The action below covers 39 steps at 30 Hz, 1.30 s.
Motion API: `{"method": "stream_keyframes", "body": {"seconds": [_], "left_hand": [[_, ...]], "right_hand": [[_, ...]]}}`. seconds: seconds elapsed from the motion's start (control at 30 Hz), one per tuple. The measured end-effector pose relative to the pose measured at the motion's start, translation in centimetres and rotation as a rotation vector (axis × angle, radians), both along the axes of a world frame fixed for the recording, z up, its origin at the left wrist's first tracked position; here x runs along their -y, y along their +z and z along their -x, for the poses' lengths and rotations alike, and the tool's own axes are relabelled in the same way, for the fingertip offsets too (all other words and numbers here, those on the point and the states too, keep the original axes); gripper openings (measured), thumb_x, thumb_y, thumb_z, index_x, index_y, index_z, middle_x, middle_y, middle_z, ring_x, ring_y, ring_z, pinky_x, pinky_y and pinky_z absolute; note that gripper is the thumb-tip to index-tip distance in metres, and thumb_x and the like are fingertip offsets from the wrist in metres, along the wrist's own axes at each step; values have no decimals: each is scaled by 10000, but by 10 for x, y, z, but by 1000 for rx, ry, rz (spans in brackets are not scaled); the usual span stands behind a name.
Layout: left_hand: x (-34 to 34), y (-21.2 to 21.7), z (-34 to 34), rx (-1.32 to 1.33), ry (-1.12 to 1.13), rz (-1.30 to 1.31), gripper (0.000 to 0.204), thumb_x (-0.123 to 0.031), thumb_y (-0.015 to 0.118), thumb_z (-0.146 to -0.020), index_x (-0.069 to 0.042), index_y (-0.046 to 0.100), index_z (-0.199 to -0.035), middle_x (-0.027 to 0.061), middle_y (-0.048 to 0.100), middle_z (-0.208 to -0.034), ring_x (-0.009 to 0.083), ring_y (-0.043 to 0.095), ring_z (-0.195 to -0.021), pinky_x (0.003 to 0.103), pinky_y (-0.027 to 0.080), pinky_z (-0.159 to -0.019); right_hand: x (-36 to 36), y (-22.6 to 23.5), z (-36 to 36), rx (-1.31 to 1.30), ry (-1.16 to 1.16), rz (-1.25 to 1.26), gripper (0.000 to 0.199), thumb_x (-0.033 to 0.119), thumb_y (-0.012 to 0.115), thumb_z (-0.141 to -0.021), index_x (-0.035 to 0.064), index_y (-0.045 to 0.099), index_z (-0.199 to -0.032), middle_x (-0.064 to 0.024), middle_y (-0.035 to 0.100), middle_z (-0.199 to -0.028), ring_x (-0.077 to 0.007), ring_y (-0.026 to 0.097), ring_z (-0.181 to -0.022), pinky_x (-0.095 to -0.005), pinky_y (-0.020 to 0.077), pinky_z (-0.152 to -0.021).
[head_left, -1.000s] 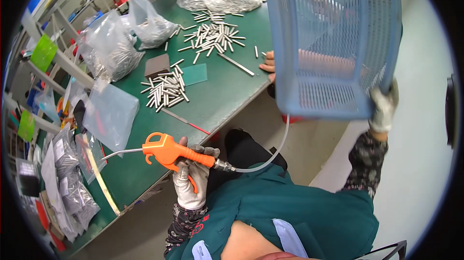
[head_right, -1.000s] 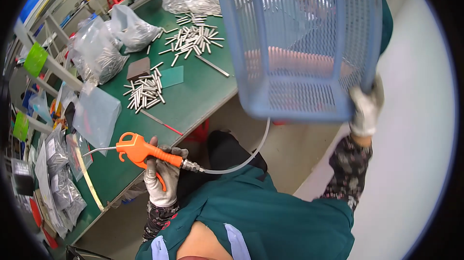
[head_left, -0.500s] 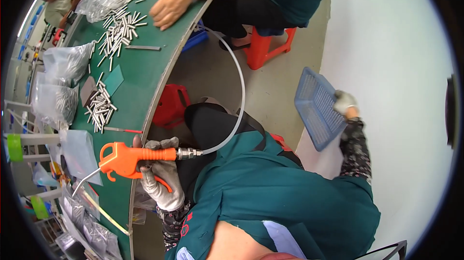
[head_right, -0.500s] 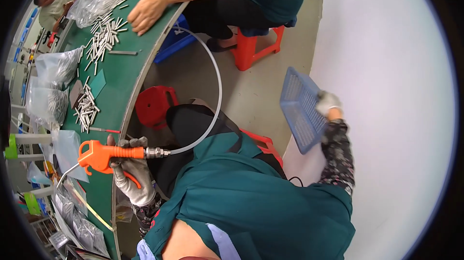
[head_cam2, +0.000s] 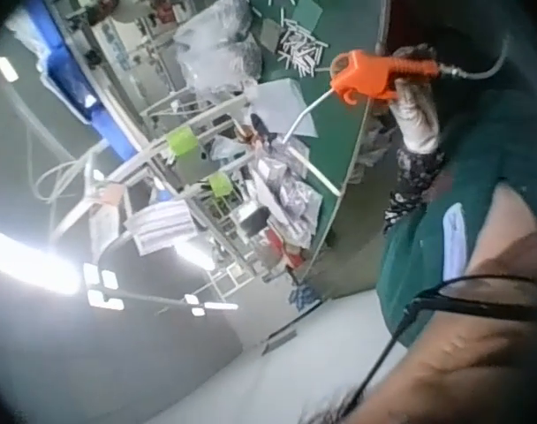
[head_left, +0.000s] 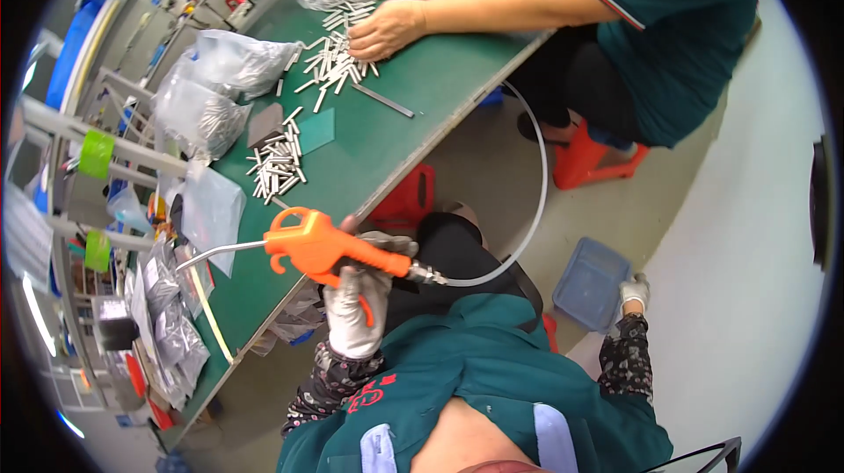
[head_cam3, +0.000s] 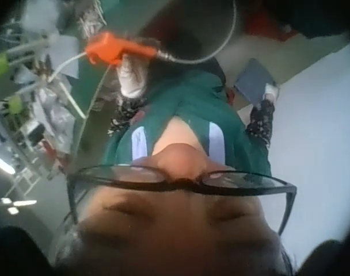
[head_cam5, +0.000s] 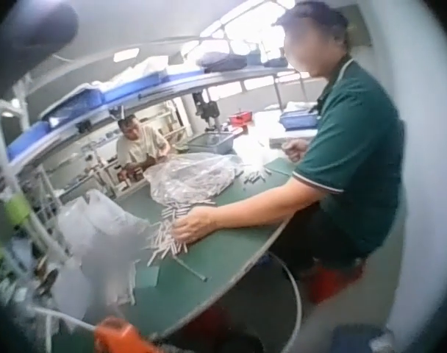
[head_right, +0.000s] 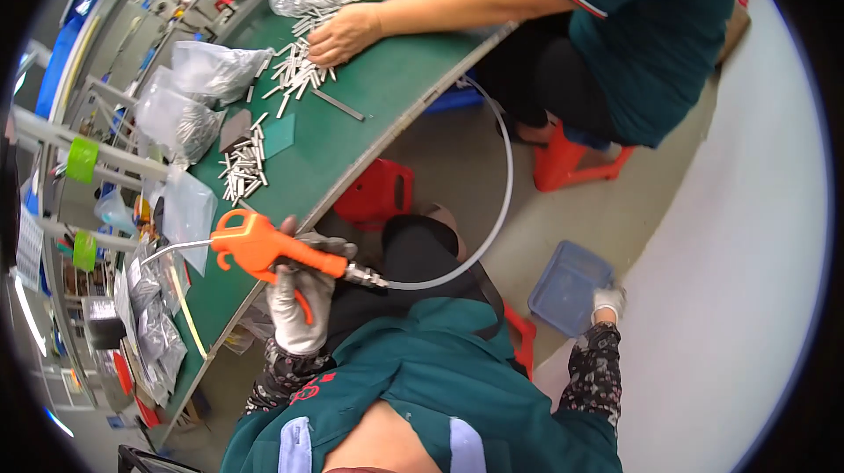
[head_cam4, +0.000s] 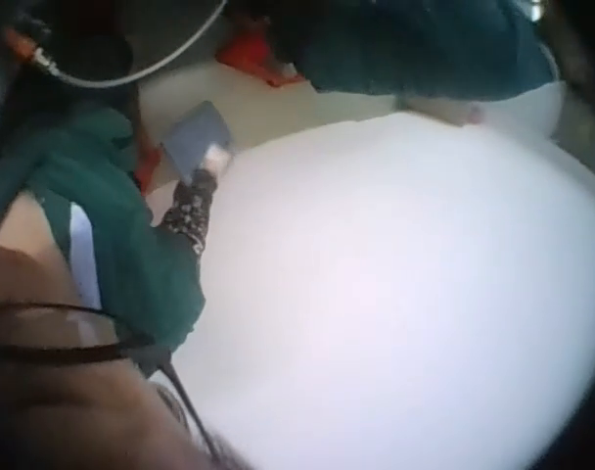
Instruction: The worker aligns small metal rods on the workbench into neat rows and then bundles them together.
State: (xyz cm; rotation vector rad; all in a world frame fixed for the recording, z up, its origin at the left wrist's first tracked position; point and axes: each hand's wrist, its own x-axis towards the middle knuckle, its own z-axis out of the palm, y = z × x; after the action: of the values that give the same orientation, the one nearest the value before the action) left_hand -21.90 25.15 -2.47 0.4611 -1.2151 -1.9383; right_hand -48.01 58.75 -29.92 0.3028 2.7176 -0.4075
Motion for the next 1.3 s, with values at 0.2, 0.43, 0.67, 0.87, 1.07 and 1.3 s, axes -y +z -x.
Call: {"method": "stream_keyframes", "body": {"seconds": [0.2,0.43,0.67,0.87,1.07,1.3], "left_hand": [[-18,-13,26,135,-116,207,624,-290,591,-890,-11,300,-1365,164,543,-1190,239,516,-1128,376,375,-994],[-3,-10,31,486,-307,347,567,-278,516,-926,-14,307,-1382,85,497,-1265,153,452,-1175,299,324,-1016],[9,-25,-29,394,11,461,630,-24,547,-846,-51,267,-1410,126,475,-1295,204,456,-1207,320,338,-1031],[2,-66,-91,431,285,630,593,42,562,-812,-40,353,-1361,121,532,-1209,192,540,-1084,293,474,-862],[17,-76,-117,576,552,999,516,-45,618,-776,-33,458,-1266,134,595,-1081,289,572,-998,374,438,-892],[89,-33,-134,770,678,1359,481,-132,629,-768,-33,485,-1217,144,588,-1046,334,557,-953,417,440,-823]], "right_hand": [[167,185,-23,232,961,1151,412,127,572,-800,42,501,-1197,-88,587,-1052,-160,571,-935,-249,453,-824],[229,210,-94,540,1075,1301,498,273,602,-832,21,425,-1223,-98,573,-925,-187,583,-753,-301,482,-676],[235,235,-91,493,610,1277,297,217,566,-871,9,491,-1069,-32,527,-620,-93,449,-402,-230,367,-375],[255,233,-67,453,481,1233,217,248,538,-895,64,482,-996,-20,521,-580,-90,430,-370,-223,341,-327],[264,204,-76,354,480,1396,249,196,565,-874,30,481,-1040,-50,545,-647,-104,492,-440,-226,412,-401],[258,198,-115,407,449,1338,201,204,620,-820,65,501,-904,-28,509,-605,-108,461,-424,-232,371,-387]]}}
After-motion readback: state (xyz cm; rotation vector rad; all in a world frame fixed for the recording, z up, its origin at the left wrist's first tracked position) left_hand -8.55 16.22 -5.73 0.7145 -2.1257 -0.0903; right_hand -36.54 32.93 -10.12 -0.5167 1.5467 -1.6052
